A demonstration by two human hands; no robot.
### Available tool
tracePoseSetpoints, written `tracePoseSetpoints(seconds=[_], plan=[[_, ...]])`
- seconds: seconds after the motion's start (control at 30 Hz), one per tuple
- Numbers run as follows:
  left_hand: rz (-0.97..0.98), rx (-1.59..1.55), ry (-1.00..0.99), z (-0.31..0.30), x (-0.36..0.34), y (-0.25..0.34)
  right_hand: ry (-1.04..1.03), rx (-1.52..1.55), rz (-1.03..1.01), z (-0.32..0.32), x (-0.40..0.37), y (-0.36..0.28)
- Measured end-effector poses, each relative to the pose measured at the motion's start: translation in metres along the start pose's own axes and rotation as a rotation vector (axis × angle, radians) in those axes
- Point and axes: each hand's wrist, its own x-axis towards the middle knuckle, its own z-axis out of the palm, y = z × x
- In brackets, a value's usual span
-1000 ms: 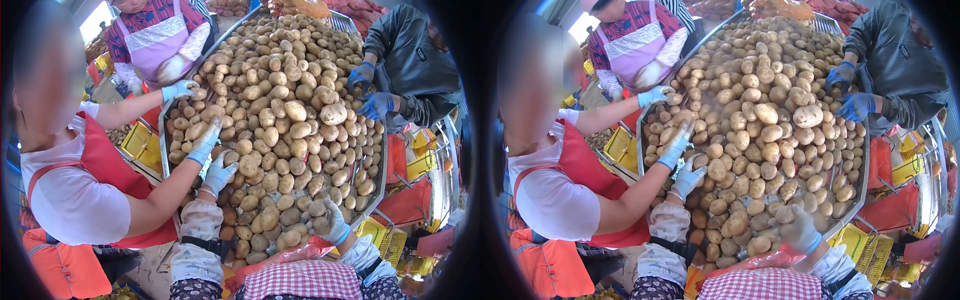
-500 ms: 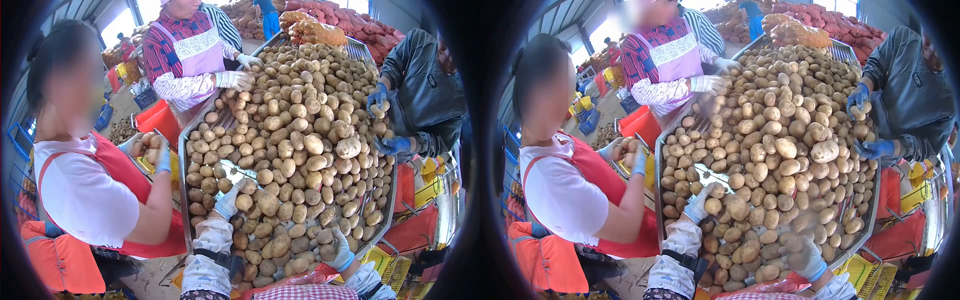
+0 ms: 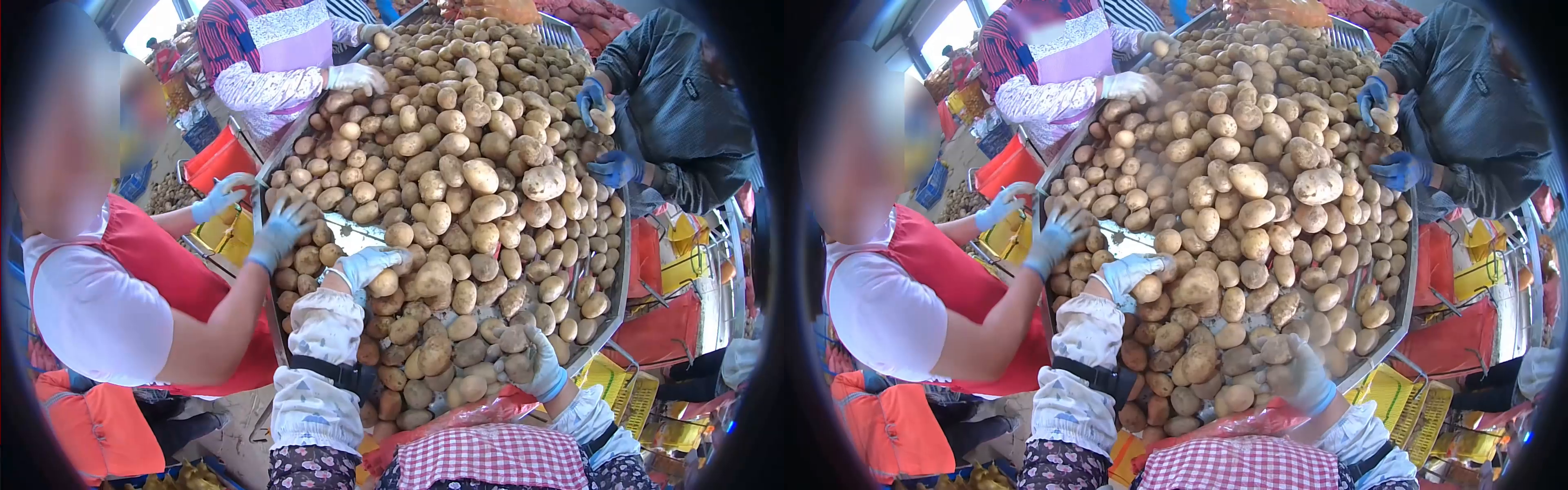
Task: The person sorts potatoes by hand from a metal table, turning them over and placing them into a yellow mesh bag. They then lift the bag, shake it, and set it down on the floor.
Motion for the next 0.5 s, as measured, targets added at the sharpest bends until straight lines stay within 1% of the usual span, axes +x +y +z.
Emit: tracePoseSetpoints(seconds=[0.03, 0.07, 0.13, 0.17, 0.2, 0.27, 0.33, 0.4, 0.43, 0.47, 0.5], plan=[[-0.094, 0.054, 0.089, 0.003, -0.007, 0.008, 0.018, 0.001, -0.013, 0.004, -0.003, -0.001], [-0.094, 0.058, 0.085, 0.001, -0.01, 0.005, 0.037, 0.005, -0.026, 0.006, -0.005, -0.002], [0.031, 0.077, 0.029, -0.01, -0.02, -0.005, 0.044, 0.01, -0.039, -0.005, -0.008, -0.002], [0.047, 0.226, 0.063, -0.015, -0.02, -0.019, 0.05, 0.01, -0.047, -0.009, -0.009, -0.001], [0.14, -0.028, -0.015, -0.039, 0.013, -0.091, 0.052, 0.016, -0.049, -0.01, -0.01, 0.0], [0.047, 0.164, 0.057, -0.018, -0.042, -0.052, 0.037, -0.037, -0.101, -0.011, -0.011, 0.001], [0.048, -0.056, 0.174, -0.004, -0.053, -0.078, 0.067, -0.068, -0.109, -0.011, -0.008, 0.004], [-0.074, -0.122, 0.262, 0.018, -0.068, -0.053, 0.102, -0.1, -0.118, -0.012, -0.005, 0.009], [-0.081, -0.128, 0.259, 0.025, -0.071, -0.052, 0.083, -0.11, -0.101, -0.012, -0.004, 0.01], [-0.003, -0.057, 0.247, 0.029, -0.072, -0.051, 0.06, -0.124, -0.085, -0.009, -0.002, 0.01], [0.077, 0.016, 0.236, 0.031, -0.073, -0.049, 0.014, 0.03, -0.016, -0.002, 0.0, 0.009]])
